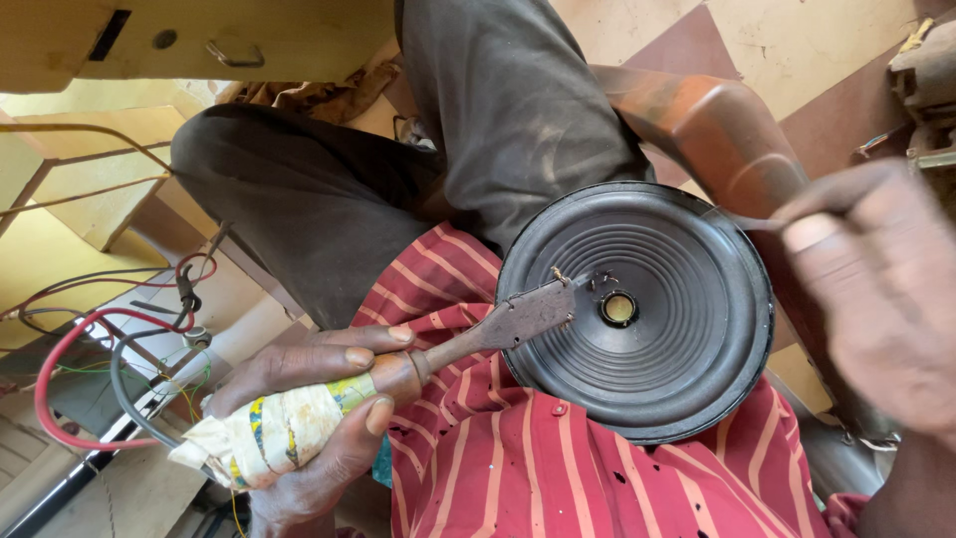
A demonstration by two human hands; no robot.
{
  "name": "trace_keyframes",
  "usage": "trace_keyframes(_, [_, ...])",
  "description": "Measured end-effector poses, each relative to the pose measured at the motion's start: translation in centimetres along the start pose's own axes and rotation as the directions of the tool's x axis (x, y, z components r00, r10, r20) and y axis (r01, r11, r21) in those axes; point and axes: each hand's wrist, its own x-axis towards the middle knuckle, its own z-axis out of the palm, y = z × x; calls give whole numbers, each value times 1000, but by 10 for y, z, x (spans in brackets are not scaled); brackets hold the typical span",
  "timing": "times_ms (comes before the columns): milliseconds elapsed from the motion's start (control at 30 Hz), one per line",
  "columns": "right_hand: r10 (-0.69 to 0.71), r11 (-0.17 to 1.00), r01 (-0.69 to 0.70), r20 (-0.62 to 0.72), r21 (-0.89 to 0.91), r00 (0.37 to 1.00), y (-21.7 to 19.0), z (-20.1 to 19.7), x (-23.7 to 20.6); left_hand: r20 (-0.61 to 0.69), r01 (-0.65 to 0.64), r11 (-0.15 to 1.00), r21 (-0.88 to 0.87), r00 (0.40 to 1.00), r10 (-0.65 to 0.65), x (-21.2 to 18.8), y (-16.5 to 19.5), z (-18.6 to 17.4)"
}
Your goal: The person holds a speaker cone on their lap and uses a soldering iron to apply heat to the central voice coil area while manipulating a thin wire. They repeatedly touch the wire to the heated spot, then set the soldering iron down and continue adjusting the wire by hand.
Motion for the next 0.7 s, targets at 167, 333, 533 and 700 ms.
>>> trace_keyframes(167, [-144,898,258,317,-355,937,-38,15,7,-61,63,996,64,996,-59,-4,3,3])
trace_keyframes(333, [-257,792,376,295,-480,920,-53,26,7,-19,-26,999,30,999,27,-2,1,4])
trace_keyframes(533, [-321,696,450,319,-559,892,-51,34,10,32,-52,982,183,998,47,0,1,1])
trace_keyframes(700, [-282,744,408,305,-529,910,-49,35,13,40,-34,984,175,999,27,3,1,-1])
